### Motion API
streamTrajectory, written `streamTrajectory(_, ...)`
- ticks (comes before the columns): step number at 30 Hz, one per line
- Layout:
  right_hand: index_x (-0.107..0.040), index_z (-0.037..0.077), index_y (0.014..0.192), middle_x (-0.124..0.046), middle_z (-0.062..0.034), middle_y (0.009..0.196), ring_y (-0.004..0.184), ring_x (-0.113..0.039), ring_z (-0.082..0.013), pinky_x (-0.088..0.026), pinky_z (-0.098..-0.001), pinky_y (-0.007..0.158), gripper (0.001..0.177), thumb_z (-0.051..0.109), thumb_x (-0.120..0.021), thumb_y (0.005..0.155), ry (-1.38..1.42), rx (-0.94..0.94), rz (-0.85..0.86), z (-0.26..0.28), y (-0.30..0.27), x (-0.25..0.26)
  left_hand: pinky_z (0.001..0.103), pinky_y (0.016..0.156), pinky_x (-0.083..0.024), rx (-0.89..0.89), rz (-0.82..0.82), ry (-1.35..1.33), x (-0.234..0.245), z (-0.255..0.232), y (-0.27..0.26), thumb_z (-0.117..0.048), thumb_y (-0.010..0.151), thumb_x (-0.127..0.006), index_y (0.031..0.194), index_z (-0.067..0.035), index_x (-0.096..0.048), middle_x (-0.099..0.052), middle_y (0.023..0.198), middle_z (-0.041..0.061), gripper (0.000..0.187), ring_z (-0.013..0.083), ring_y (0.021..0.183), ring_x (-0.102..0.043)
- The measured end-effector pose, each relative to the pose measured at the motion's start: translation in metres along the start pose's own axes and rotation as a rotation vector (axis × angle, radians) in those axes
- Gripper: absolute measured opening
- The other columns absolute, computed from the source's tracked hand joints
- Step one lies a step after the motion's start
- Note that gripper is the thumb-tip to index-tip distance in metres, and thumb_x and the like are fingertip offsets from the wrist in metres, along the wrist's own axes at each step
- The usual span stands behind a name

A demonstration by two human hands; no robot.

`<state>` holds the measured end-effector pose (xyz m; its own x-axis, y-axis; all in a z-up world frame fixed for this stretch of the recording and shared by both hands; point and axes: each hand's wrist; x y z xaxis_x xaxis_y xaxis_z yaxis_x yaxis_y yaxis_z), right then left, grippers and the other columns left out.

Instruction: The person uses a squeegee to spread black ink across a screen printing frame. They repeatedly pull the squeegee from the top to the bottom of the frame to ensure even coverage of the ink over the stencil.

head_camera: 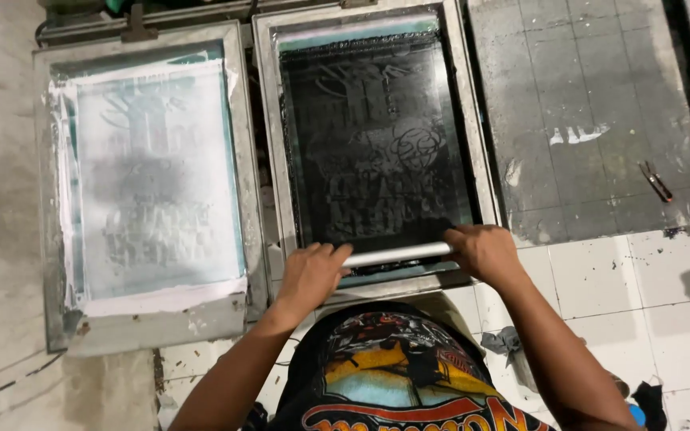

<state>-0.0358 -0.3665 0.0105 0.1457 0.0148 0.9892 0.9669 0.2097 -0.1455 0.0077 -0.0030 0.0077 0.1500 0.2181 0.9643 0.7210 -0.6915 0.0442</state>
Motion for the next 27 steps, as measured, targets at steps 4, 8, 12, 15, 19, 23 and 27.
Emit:
streamTrajectory(4, -0.069, 0.037, 0.102, -0.072, 0.0075, 0.084, 0.082, -0.074, -0.0210, -0.059, -0.0384, 0.078, 0.030, 0.048, -0.078, 0.076, -0.010, 0.009, 0.081, -0.006, 0.005, -0.001, 0.037, 0.058, -0.054, -0.015, 0.059, -0.071, -0.002, 0.009, 0.005, -0.025, 0.090, -0.069, 0.107, -0.018, -0.069, -0.064, 0.075, 0.003, 0.019, 0.0274, 0.072, -0.068)
streamTrajectory(8, -0.070, 0.038, 0.105, -0.073, 0.0076, 0.082, 0.077, -0.074, -0.0193, -0.059, -0.0385, 0.074, 0.030, 0.048, -0.077, 0.077, -0.023, 0.042, 0.087, -0.022, 0.002, -0.029, 0.041, 0.058, -0.056, 0.004, 0.110, -0.049, -0.021, 0.014, 0.003, -0.033, 0.088, -0.069, 0.106, -0.023, -0.069, -0.065, 0.076, 0.002, 0.020, 0.0286, 0.074, -0.069)
streamTrajectory(12, -0.069, 0.036, 0.108, -0.071, 0.0075, 0.080, 0.074, -0.073, -0.0199, -0.058, -0.0378, 0.070, 0.031, 0.043, -0.077, 0.079, 0.008, 0.133, 0.119, -0.022, 0.004, -0.027, 0.039, 0.057, -0.054, 0.036, 0.169, -0.009, 0.002, 0.011, 0.007, -0.035, 0.090, -0.067, 0.107, -0.025, -0.069, -0.066, 0.080, 0.000, 0.021, 0.0271, 0.075, -0.070)
streamTrajectory(15, -0.070, 0.034, 0.103, -0.072, 0.0058, 0.077, 0.072, -0.073, -0.0215, -0.059, -0.0390, 0.067, 0.023, 0.044, -0.070, 0.082, 0.038, 0.106, 0.087, -0.028, 0.007, -0.015, 0.031, 0.060, -0.052, 0.047, 0.198, 0.007, 0.011, 0.015, 0.009, -0.046, 0.096, -0.049, 0.110, -0.033, -0.065, -0.062, 0.084, -0.004, 0.024, 0.0209, 0.081, -0.067)
streamTrajectory(19, -0.068, 0.033, 0.098, -0.067, 0.0077, 0.072, 0.069, -0.071, -0.0192, -0.057, -0.0358, 0.064, 0.021, 0.036, -0.074, 0.079, 0.017, 0.181, 0.034, -0.034, 0.031, 0.023, 0.037, 0.059, -0.054, 0.077, 0.159, -0.050, 0.048, 0.013, 0.031, -0.039, 0.092, -0.061, 0.103, -0.028, -0.068, -0.062, 0.079, -0.002, 0.017, 0.0263, 0.078, -0.068)
streamTrajectory(23, -0.066, 0.033, 0.092, -0.066, 0.0080, 0.070, 0.068, -0.071, -0.0194, -0.058, -0.0373, 0.066, 0.017, 0.039, -0.073, 0.078, -0.012, 0.172, 0.039, -0.049, 0.056, 0.038, 0.041, 0.063, -0.055, 0.086, 0.228, -0.090, 0.063, 0.028, 0.060, -0.029, 0.093, -0.061, 0.107, -0.022, -0.070, -0.067, 0.083, 0.002, 0.019, 0.0294, 0.082, -0.070)
streamTrajectory(27, -0.062, 0.030, 0.084, -0.062, 0.0088, 0.066, 0.067, -0.070, -0.0164, -0.058, -0.0324, 0.069, 0.018, 0.044, -0.072, 0.081, -0.125, 0.131, -0.021, -0.068, 0.122, 0.060, 0.044, 0.071, -0.057, 0.162, 0.191, 0.029, 0.103, 0.052, 0.123, -0.022, 0.095, -0.057, 0.112, -0.022, -0.074, -0.072, 0.088, 0.006, 0.023, 0.0304, 0.088, -0.072)
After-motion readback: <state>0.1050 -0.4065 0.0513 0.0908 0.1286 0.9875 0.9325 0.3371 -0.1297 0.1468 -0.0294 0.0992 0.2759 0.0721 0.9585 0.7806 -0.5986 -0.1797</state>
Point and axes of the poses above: each hand's wrist, its own y-axis towards the middle knuckle, its own x-axis out of the back of the hand, z = x × y
